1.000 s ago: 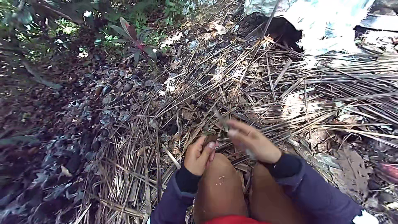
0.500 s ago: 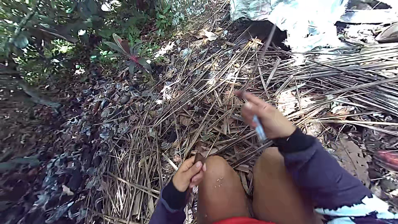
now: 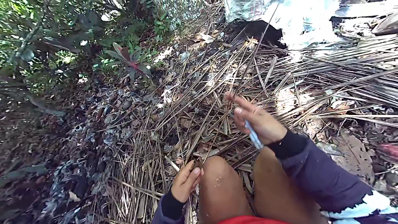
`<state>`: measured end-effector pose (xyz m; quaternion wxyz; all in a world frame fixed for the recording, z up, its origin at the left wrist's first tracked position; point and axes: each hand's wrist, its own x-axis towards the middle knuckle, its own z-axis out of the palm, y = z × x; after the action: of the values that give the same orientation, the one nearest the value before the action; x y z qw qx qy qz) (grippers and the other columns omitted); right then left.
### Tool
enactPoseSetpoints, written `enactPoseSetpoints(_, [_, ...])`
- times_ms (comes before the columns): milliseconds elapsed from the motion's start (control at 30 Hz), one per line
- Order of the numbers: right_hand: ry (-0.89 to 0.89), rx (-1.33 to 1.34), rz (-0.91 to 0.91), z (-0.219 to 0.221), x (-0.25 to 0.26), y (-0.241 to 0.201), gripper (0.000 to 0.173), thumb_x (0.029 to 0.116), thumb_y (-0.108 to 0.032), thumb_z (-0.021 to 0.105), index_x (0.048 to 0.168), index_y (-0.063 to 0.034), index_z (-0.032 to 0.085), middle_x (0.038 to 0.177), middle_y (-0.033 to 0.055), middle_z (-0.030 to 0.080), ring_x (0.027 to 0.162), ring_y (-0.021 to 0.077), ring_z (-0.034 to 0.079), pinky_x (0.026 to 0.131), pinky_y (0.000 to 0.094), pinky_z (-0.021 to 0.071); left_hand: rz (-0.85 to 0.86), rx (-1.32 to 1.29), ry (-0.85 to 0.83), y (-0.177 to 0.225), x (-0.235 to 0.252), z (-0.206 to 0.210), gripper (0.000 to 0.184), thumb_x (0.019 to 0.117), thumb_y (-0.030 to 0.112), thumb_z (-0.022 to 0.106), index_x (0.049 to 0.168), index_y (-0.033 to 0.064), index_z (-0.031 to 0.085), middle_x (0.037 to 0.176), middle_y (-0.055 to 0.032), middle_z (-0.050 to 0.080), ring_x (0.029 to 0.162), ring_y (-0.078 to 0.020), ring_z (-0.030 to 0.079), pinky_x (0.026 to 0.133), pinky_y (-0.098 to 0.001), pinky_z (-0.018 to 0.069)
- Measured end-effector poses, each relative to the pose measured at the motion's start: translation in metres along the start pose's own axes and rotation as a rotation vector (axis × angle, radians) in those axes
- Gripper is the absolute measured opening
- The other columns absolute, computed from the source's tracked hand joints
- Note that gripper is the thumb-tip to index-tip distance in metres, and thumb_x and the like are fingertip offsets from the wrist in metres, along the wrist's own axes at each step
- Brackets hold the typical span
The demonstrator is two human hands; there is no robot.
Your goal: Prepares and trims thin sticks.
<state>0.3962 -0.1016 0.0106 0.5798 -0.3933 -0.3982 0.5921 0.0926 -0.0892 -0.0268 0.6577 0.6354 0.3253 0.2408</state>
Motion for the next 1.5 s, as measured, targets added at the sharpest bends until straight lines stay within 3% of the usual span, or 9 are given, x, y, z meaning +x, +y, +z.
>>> enactPoseSetpoints(167, [-0.31,-0.084,0.229,0.049,-0.023,0.037,0.047,0.1046,-0.019,0.047,0.15,-0.0051,0.044,0.074,-0.006,0.05,0.055,0.0009,0.044,0.051,0.0185,0.0402,0.083,0.318,0.146,0.0,0.007,0.001,0.024,0.1044,0.032,0.046,0.097,0.0129,0.059,0.06,0.0195,0.041,0.048,0.0097,0.035,0.046,-0.0104,0.0321])
enactPoseSetpoints(267, [-0.072,-0.138,0.019,0.002,-0.001,0.003,0.036,0.1066,-0.018,0.043,0.14,-0.0083,0.054,0.07,-0.0098,0.051,0.052,-0.0039,0.042,0.049,0.0133,0.038,0.159,0.483,0.154,-0.016,-0.012,-0.017,0.038,0.1059,0.037,0.045,0.099,0.0036,0.062,0.065,0.0141,0.048,0.053,0.0099,0.039,0.051,-0.0105,0.0364])
enactPoseSetpoints(467, [0.42,-0.096,-0.304,-0.098,0.031,-0.071,0.034,0.1113,-0.02,0.031,0.138,-0.0131,0.05,0.067,-0.0111,0.045,0.049,0.0005,0.042,0.048,0.0168,0.0413,0.058,0.616,0.216,-0.07,-0.065,-0.058,0.046,0.1052,0.038,0.044,0.097,-0.0035,0.064,0.065,0.0077,0.053,0.055,0.0074,0.043,0.054,-0.0139,0.0397])
enactPoseSetpoints(767, [-0.348,-0.199,0.247,0.077,-0.029,0.063,0.051,0.1058,-0.018,0.048,0.156,-0.01,0.039,0.083,0.0036,0.056,0.059,0.0074,0.046,0.056,0.0258,0.0412,0.286,0.665,0.258,-0.02,0.013,-0.011,0.048,0.105,0.03,0.041,0.113,-0.0117,0.064,0.072,0.0012,0.063,0.057,0.004,0.049,0.057,-0.0169,0.0453])
enactPoseSetpoints(933, [-0.084,-0.049,-0.022,0.011,-0.007,0.005,0.041,0.1053,-0.019,0.044,0.144,-0.0069,0.051,0.07,-0.0099,0.05,0.053,-0.003,0.042,0.05,0.0143,0.0383,0.37,0.746,0.27,-0.045,-0.004,-0.03,0.057,0.1084,0.047,0.037,0.097,-0.0027,0.063,0.065,0.0013,0.055,0.055,0.004,0.049,0.055,-0.0151,0.0449])
enactPoseSetpoints(1033, [0.056,-0.062,-0.143,-0.031,-0.001,-0.031,0.037,0.1081,-0.019,0.035,0.14,-0.0112,0.052,0.06,-0.0097,0.042,0.043,-0.003,0.037,0.04,0.0123,0.0342,0.369,0.949,0.329,-0.066,-0.032,-0.05,0.058,0.1085,0.043,0.035,0.097,-0.0051,0.066,0.069,-0.0109,0.064,0.058,-0.0113,0.061,0.059,-0.0288,0.0532])
enactPoseSetpoints(1133, [-0.002,-0.08,-0.115,-0.045,0.003,-0.037,0.037,0.1057,-0.016,0.035,0.138,-0.0087,0.052,0.063,-0.009,0.044,0.045,-0.0012,0.04,0.043,0.0138,0.0371,0.392,1.075,0.357,-0.076,-0.047,-0.061,0.061,0.1092,0.045,0.033,0.096,-0.0053,0.066,0.072,-0.0159,0.068,0.064,-0.0203,0.068,0.063,-0.0375,0.0571])
enactPoseSetpoints(1400, [-0.157,-0.101,0.03,-0.006,-0.004,0.005,0.039,0.1039,-0.019,0.046,0.14,-0.0078,0.053,0.069,-0.0093,0.05,0.053,-0.002,0.043,0.05,0.015,0.0388,0.344,1.021,0.355,-0.076,-0.047,-0.057,0.059,0.1091,0.043,0.035,0.097,-0.0069,0.064,0.07,-0.0147,0.066,0.062,-0.0158,0.065,0.062,-0.032,0.0552])
enactPoseSetpoints(1500, [0.021,-0.144,-0.139,-0.049,0.001,-0.027,0.035,0.106,-0.018,0.038,0.135,-0.0103,0.056,0.064,-0.0126,0.045,0.048,-0.0043,0.039,0.046,0.0128,0.0361,0.318,1.084,0.327,-0.088,-0.064,-0.071,0.055,0.1082,0.038,0.037,0.097,-0.0067,0.065,0.07,-0.0158,0.065,0.061,-0.0199,0.066,0.062,-0.0379,0.0558])
